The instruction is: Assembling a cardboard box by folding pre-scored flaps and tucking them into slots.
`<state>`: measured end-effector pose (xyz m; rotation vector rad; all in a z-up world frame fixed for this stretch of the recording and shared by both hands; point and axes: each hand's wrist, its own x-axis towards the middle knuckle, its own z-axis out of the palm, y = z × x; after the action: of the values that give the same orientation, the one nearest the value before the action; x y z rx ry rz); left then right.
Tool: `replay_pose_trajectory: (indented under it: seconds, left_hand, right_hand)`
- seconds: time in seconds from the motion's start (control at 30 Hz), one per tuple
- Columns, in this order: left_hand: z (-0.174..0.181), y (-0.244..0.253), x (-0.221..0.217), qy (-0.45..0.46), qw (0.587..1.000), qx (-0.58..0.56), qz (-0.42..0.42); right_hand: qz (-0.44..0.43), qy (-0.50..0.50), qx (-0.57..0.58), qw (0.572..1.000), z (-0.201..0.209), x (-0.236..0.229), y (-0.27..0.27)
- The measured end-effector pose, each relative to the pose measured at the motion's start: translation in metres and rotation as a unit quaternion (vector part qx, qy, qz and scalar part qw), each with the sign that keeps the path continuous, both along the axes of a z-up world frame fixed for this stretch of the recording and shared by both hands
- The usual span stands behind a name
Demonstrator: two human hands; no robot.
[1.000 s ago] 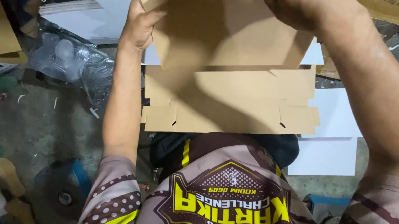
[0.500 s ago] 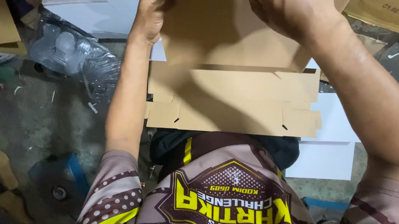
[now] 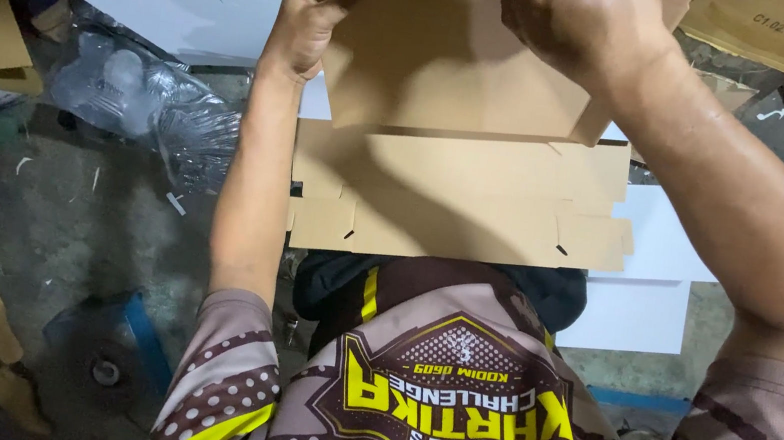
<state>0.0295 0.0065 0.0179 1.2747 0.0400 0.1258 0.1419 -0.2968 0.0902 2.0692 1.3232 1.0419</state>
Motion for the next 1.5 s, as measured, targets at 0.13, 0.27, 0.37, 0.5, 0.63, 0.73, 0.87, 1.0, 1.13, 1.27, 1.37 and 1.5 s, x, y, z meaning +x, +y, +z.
replay_pose_trajectory:
  seconds: [0.13, 0.27, 0.37, 0.5, 0.63, 0.73, 0.87, 1.0, 1.13, 1.27, 1.37, 1.5]
  left_hand:
    - [0.009, -0.001, -0.003, 0.039, 0.999, -0.022, -0.003]
    - [-0.009, 0.006, -0.001, 0.042, 0.999, -0.033, 0.002]
    - [-0.018, 0.007, 0.0, -0.017, 1.0, -0.021, -0.015]
    - [-0.021, 0.006, 0.001, 0.02, 1.0, -0.001, 0.001]
    - [-0.02, 0.008, 0.002, 0.032, 0.999, 0.016, 0.005]
    - [-0.014, 0.008, -0.001, 0.042, 0.999, -0.012, -0.008]
    - [0.004, 0.0, -0.006, 0.064, 0.997, 0.036, -0.012]
    - [-0.013, 0.006, -0.003, 0.062, 0.997, 0.054, 0.005]
    - [-0.037, 0.015, 0.004, -0.01, 0.998, 0.062, 0.0]
    - [-0.027, 0.017, -0.004, 0.042, 0.997, 0.056, -0.021]
    - [-0.116, 0.094, -0.008, -0.171, 0.959, 0.178, -0.14]
    - [0.04, 0.025, -0.019, -0.192, 0.981, 0.039, 0.02]
  right_hand:
    - [0.036, 0.115, 0.12, 0.985, -0.005, -0.012, 0.001]
    - [0.104, 0.044, 0.136, 0.984, 0.01, -0.025, 0.003]
    - [0.148, 0.178, 0.145, 0.962, -0.003, -0.017, -0.002]
    - [0.135, 0.466, 0.131, 0.865, 0.009, -0.001, -0.002]
    - [-0.041, 0.683, 0.054, 0.728, 0.032, 0.02, 0.007]
    - [-0.143, 0.742, 0.037, 0.654, 0.065, 0.014, 0.024]
    - [-0.163, 0.61, -0.135, 0.763, 0.056, 0.02, 0.035]
    - [-0.086, 0.597, -0.143, 0.784, 0.03, 0.024, 0.037]
    - [-0.031, 0.38, -0.166, 0.909, 0.0, 0.029, 0.031]
    - [-0.009, 0.353, -0.121, 0.928, -0.023, 0.038, 0.028]
    - [-0.04, 0.441, -0.104, 0.891, -0.01, 0.032, 0.033]
    - [0.0, 0.434, -0.085, 0.897, -0.02, 0.031, 0.032]
